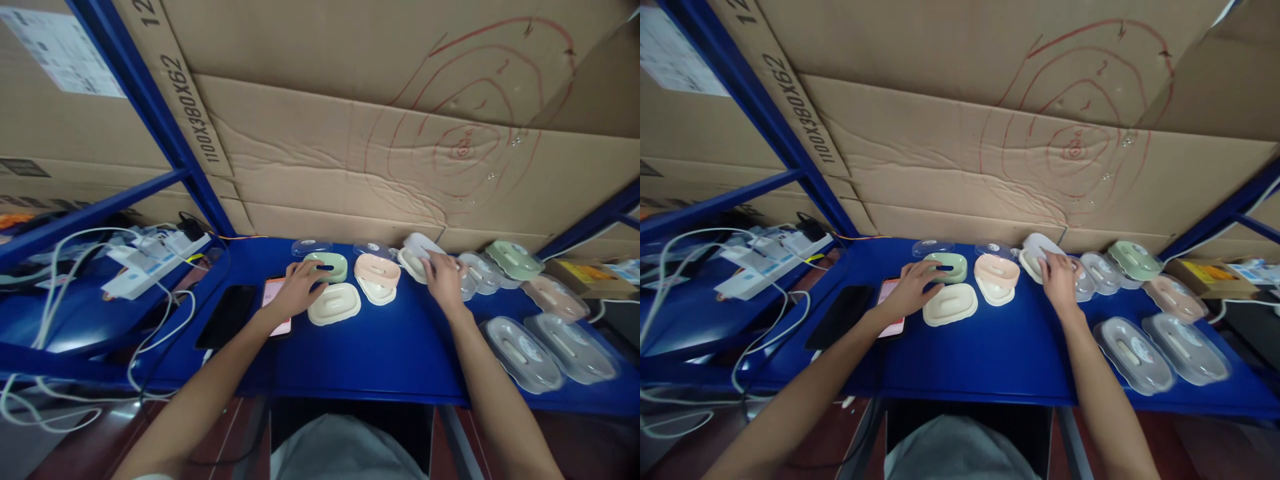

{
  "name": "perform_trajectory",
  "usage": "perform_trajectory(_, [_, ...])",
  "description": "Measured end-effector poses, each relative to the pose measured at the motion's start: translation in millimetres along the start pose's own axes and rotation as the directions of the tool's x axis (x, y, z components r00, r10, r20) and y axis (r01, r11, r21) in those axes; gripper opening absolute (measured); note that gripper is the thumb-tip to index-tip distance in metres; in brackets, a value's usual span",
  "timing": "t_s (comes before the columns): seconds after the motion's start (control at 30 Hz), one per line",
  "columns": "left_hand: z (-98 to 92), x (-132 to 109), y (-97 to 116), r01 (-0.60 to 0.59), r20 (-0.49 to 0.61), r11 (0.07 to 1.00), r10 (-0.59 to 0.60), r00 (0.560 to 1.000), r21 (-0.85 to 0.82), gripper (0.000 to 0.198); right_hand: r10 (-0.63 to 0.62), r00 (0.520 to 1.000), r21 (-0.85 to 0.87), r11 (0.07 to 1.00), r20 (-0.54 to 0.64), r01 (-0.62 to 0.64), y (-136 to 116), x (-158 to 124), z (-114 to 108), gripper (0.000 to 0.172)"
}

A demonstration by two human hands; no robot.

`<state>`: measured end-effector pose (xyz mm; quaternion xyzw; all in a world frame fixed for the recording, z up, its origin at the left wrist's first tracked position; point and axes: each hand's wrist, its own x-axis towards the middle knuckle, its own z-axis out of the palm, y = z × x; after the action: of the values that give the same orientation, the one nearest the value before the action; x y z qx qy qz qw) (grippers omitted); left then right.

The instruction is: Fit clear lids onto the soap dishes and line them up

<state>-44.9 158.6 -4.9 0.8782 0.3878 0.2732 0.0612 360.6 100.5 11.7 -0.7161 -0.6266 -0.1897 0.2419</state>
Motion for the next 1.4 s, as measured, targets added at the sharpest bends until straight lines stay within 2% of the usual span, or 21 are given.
perform_trajectory(0.07, [-3.3,-0.3,2.4,-0.034,0.054,0.999,0.035,0.998,-0.015,0.024,-0.12,0.993,0.055,0.991,-0.019,0.121,-11.3,0.5,1.5,0.046])
perform_trajectory(0.13, [-7.8,-1.4,5.9,-0.073,0.121,0.997,0.077,0.99,-0.035,0.028,-0.142,0.988,0.076,0.986,-0.068,0.147,-13.9,0.9,-0.3,0.049])
perform_trajectory(0.2, [-11.6,-3.1,10.3,-0.106,0.211,0.992,0.117,0.97,-0.063,0.048,-0.025,0.996,0.057,0.998,-0.087,0.03,-6.8,0.8,-5.2,0.051])
perform_trajectory(0.3, [-13.5,-5.4,14.8,-0.125,0.322,0.989,0.145,0.936,-0.083,0.075,0.227,0.974,-0.051,0.973,0.005,-0.227,13.0,-1.9,-14.0,0.053])
perform_trajectory(0.37, [-12.4,-5.7,14.6,-0.135,0.32,0.989,0.149,0.936,-0.067,0.07,0.355,0.928,-0.166,0.928,0.115,-0.334,24.5,-5.0,-18.0,0.059])
perform_trajectory(0.43, [-10.9,-5.1,11.8,-0.152,0.273,0.988,0.155,0.949,-0.034,0.055,0.409,0.891,-0.253,0.9,0.199,-0.356,31.4,-7.7,-20.0,0.063])
perform_trajectory(0.57, [-8.7,-3.5,4.8,-0.187,0.191,0.982,0.177,0.965,0.034,0.036,0.386,0.889,-0.285,0.906,0.248,-0.314,33.3,-7.2,-22.7,0.058])
perform_trajectory(0.7, [-6.9,-3.4,3.0,-0.22,0.203,0.974,0.204,0.958,0.056,0.029,0.288,0.915,-0.24,0.945,0.283,-0.223,26.2,0.0,-26.7,0.051])
perform_trajectory(0.83, [-5.4,-3.7,4.5,-0.222,0.209,0.974,0.206,0.956,0.055,0.027,0.243,0.938,-0.243,0.953,0.246,-0.183,15.3,5.0,-29.5,0.05])
perform_trajectory(0.9, [-4.9,-3.7,5.3,-0.219,0.211,0.974,0.203,0.956,0.054,0.027,0.252,0.93,-0.254,0.95,0.267,-0.184,10.7,3.6,-28.7,0.048])
perform_trajectory(1.03, [-4.3,-3.8,5.8,-0.217,0.228,0.975,0.202,0.953,0.045,0.025,0.253,0.881,-0.272,0.951,0.4,-0.149,5.1,-5.0,-21.2,0.046])
perform_trajectory(1.17, [-2.7,-4.0,4.4,-0.21,0.249,0.977,0.197,0.948,0.028,0.025,0.25,0.849,-0.289,0.95,0.466,-0.121,5.5,-10.3,-16.9,0.051])
perform_trajectory(1.3, [-0.2,-4.4,3.0,-0.202,0.261,0.979,0.192,0.946,0.011,0.026,0.227,0.852,-0.293,0.952,0.472,-0.091,9.4,-8.9,-21.7,0.051])
perform_trajectory(1.4, [0.7,-4.7,2.4,-0.201,0.265,0.98,0.192,0.945,0.008,0.026,0.247,0.874,-0.306,0.945,0.418,-0.12,12.2,-7.1,-26.4,0.053])
